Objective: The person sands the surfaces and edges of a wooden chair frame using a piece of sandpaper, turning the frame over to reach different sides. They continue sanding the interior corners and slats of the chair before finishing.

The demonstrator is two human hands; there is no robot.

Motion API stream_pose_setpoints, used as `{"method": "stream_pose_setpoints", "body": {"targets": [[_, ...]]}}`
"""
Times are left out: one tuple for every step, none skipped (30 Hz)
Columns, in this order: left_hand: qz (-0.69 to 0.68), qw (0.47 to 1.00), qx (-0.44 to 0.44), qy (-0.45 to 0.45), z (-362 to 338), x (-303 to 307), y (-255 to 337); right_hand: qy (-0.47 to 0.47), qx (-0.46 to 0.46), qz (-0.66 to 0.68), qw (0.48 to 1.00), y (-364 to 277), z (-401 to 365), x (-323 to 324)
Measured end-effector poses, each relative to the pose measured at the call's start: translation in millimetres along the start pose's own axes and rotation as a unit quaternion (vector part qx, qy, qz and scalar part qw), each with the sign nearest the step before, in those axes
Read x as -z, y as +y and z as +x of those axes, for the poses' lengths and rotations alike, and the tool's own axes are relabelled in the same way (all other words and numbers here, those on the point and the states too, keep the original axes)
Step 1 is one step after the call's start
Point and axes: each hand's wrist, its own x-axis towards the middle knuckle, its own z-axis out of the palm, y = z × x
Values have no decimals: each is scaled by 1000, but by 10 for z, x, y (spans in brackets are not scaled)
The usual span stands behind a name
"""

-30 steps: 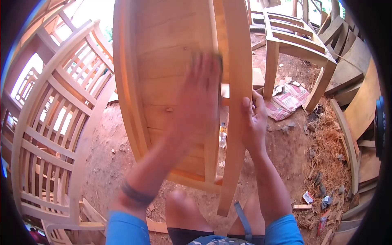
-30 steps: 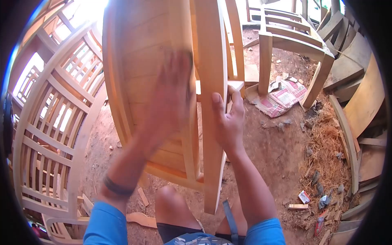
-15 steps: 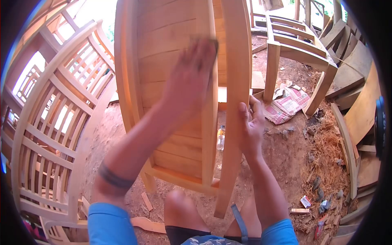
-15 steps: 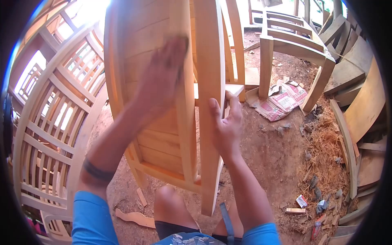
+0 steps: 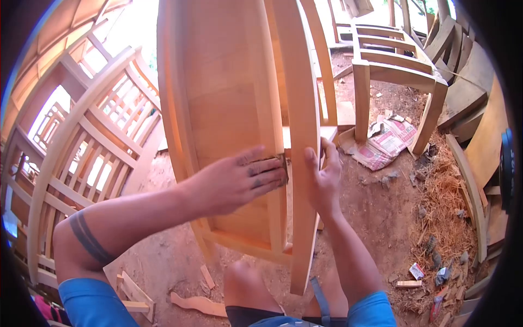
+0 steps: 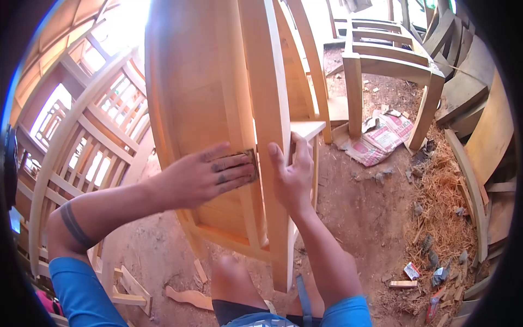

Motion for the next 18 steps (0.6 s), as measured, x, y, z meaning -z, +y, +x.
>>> {"method": "stream_pose_setpoints", "body": {"targets": [[29,1000,1,6,34,40,-195,0,6,3,1000,-20,5,3],[56,998,5,12,72,80,-416,-3,11,4,1000,-35,14,1],[74,994,77,-4,174,149,-732,0,19,-13,1000,-46,13,5],[128,986,101,17,245,192,-1112,-3,18,-12,1000,-53,12,4],[181,975,123,40,308,218,-1399,-4,17,-12,1000,-58,13,7],[192,970,138,53,342,223,-1509,-7,14,-15,1000,-74,17,16],[201,965,154,65,368,205,-1575,-5,15,-17,1000,-81,18,22],[211,960,171,76,381,169,-1599,-3,17,-19,1000,-86,20,23],[108,976,186,29,361,16,-1386,-2,18,-19,1000,-90,16,22],[6,980,198,-18,321,-133,-1083,4,20,-28,999,-82,8,17],[2,990,140,-25,285,-139,-876,12,23,-35,999,-76,0,10],[-3,996,82,-31,238,-136,-666,21,26,-43,999,-74,-2,11],[-6,999,21,-36,197,-121,-495,17,27,-29,999,-65,7,8],[-12,998,-39,-40,162,-109,-374,13,27,-16,999,-47,12,1],[-18,994,-97,-41,142,-104,-328,6,28,-7,1000,-40,13,8],[47,996,-30,-68,231,84,-725,2,23,-13,1000,-60,22,23],[109,989,37,-96,364,321,-1360,-4,16,-18,1000,-86,21,36],[143,985,98,-19,401,410,-1967,-11,9,-24,1000,-108,11,36]]}}
